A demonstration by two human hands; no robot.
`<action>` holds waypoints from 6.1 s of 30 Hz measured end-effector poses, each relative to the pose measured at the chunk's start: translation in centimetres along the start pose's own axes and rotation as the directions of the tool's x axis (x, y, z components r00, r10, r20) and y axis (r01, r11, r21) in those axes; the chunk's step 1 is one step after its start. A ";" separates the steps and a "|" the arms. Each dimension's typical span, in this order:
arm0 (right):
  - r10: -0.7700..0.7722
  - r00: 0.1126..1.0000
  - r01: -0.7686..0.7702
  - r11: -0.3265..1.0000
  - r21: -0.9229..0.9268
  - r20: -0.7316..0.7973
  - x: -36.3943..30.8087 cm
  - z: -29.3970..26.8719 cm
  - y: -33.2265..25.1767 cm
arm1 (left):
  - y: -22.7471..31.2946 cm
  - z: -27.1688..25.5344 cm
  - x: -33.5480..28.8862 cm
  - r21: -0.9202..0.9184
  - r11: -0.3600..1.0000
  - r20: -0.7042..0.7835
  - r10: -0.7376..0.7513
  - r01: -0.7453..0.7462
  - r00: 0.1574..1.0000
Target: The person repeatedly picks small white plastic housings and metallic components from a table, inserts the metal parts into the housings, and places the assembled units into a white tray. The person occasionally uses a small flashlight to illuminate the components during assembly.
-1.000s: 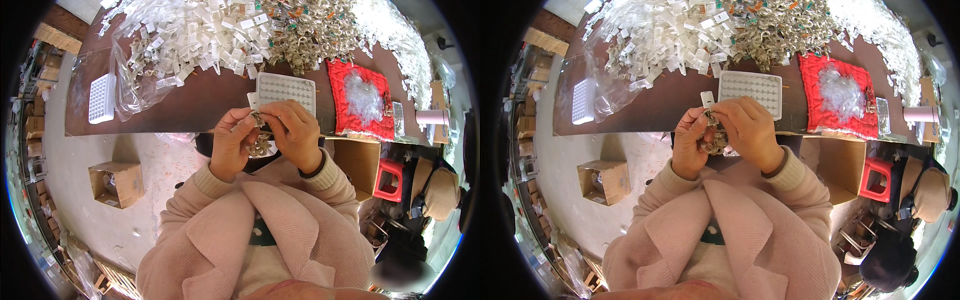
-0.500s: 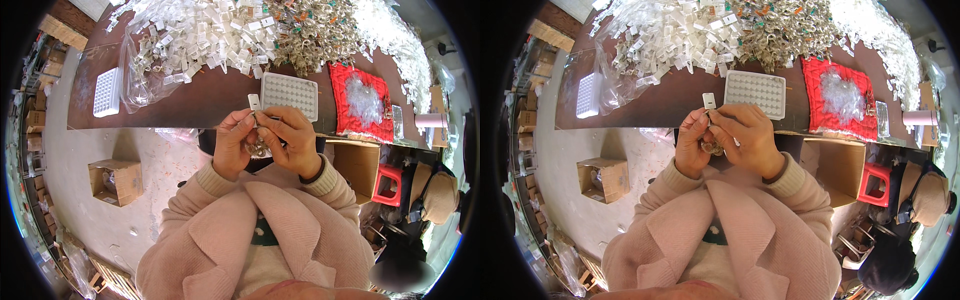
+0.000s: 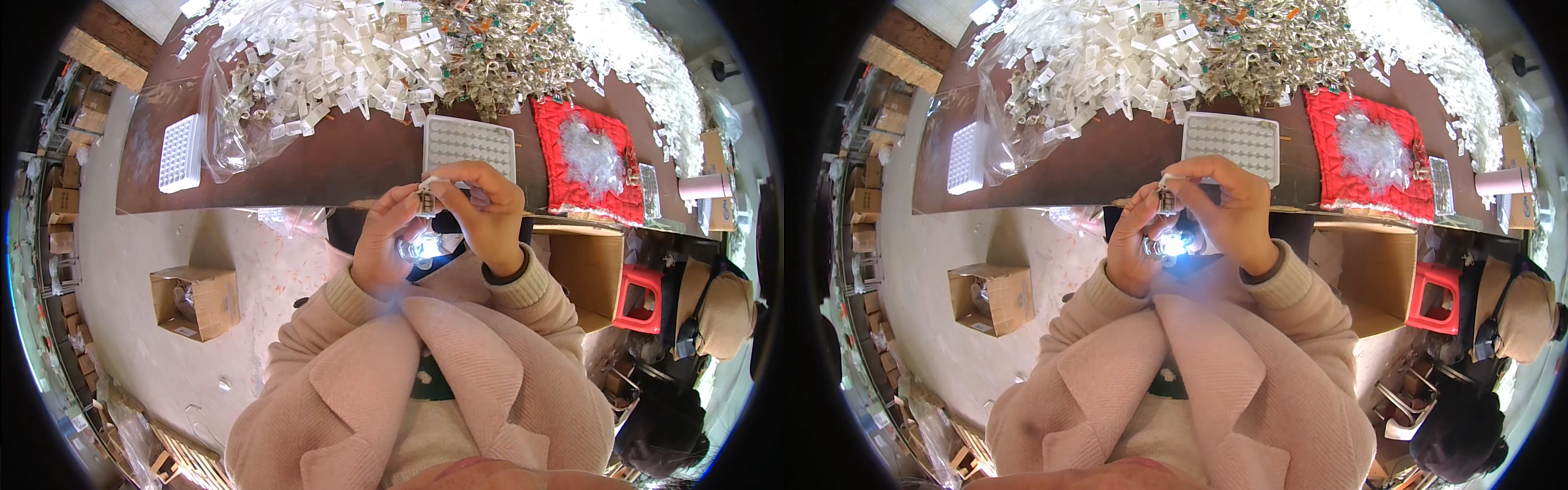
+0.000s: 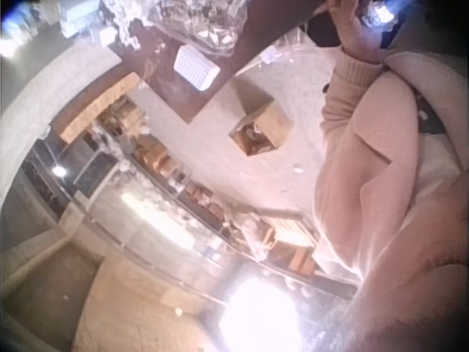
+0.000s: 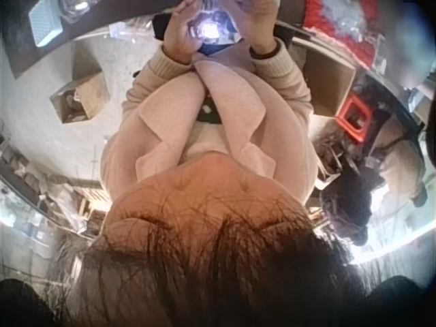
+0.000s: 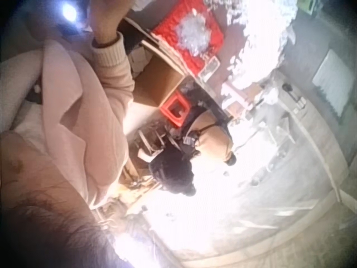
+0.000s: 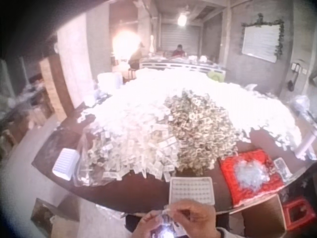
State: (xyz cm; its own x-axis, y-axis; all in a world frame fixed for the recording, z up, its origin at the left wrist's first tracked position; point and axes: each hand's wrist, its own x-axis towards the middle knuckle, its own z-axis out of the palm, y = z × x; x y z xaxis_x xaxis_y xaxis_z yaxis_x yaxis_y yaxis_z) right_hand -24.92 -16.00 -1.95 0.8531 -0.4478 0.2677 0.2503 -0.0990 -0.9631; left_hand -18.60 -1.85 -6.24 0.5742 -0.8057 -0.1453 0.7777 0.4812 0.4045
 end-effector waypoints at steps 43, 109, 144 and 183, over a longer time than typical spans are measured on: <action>-0.272 0.958 0.174 0.796 -0.580 -0.086 -5.5 -9.1 0.9 | -2.8 1.7 -0.9 0.161 0.983 -0.103 -0.074 0.090 0.992; -0.056 0.998 0.060 0.971 -0.233 0.024 -2.9 -1.4 -1.8 | -1.4 1.4 -1.0 0.073 0.989 0.058 0.121 -0.125 0.991; -0.116 0.912 0.024 0.973 -0.230 -0.394 -4.9 -9.6 1.1 | 7.1 -0.3 2.3 0.908 0.050 0.316 0.572 -0.417 0.757; 0.917 0.330 -0.567 0.383 0.729 -0.226 -36.4 -10.2 1.8 | -19.3 -8.6 -2.0 0.849 0.528 0.431 -0.719 0.026 0.545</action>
State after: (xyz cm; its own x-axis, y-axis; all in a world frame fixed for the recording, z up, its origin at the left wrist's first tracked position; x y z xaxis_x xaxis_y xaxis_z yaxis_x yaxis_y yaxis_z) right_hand -60.23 -8.98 -13.73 0.4075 -0.4390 -0.8008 -0.0538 0.8638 -0.5009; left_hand -32.57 -6.51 -21.51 -0.3562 -0.9342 0.0189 0.2087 -0.0598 0.9761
